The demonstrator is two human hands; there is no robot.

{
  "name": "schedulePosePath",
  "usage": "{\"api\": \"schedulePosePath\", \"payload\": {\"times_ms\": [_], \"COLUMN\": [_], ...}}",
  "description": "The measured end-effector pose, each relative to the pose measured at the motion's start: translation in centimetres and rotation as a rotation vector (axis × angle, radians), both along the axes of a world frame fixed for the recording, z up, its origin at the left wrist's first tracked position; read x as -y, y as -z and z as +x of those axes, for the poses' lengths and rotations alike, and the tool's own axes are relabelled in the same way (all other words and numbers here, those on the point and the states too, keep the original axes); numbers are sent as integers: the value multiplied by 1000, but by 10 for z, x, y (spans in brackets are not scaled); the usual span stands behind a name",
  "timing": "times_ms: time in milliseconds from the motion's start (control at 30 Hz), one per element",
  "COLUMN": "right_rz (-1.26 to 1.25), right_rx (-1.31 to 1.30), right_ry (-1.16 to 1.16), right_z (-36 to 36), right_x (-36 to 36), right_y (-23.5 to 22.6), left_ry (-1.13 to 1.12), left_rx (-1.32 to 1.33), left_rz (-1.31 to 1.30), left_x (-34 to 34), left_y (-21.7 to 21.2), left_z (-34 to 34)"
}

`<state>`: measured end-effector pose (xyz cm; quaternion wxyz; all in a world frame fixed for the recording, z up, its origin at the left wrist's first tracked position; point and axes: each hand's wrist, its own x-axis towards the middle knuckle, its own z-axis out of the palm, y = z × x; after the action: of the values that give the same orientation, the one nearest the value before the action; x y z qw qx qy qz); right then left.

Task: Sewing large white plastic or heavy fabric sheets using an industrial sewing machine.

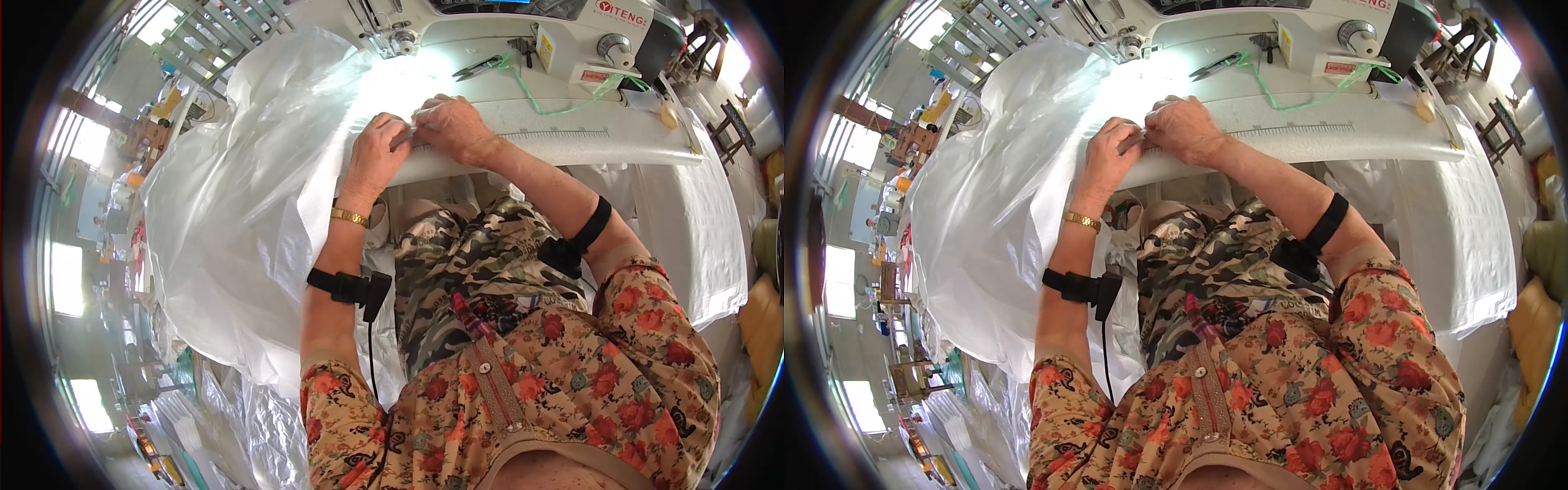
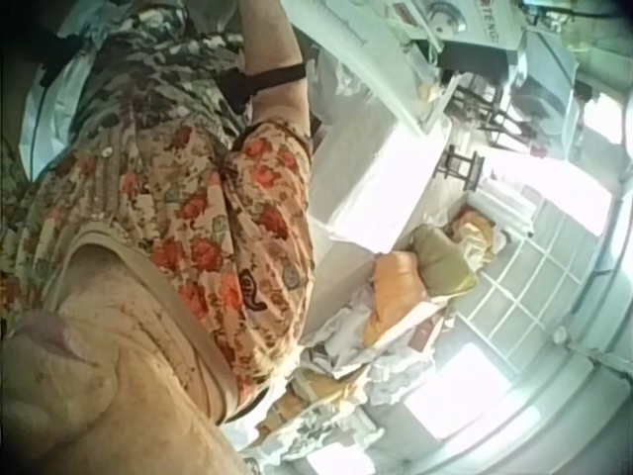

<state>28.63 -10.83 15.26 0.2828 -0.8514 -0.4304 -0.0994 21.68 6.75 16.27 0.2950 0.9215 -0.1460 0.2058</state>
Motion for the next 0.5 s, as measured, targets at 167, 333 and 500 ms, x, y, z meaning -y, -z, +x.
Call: {"api": "schedulePosePath", "payload": {"times_ms": [167,333,500], "right_rz": [25,-55,-184], "right_rx": [99,-9,180], "right_ry": [-34,-126,-57], "right_z": [14,45,50], "right_x": [3,2,-3], "right_y": [7,6,3], "left_ry": [-6,97,134], "left_rx": [191,283,215], "left_rz": [170,319,280], "left_x": [-1,-8,-11], "left_y": [6,0,-8], "left_z": [1,2,-4]}}
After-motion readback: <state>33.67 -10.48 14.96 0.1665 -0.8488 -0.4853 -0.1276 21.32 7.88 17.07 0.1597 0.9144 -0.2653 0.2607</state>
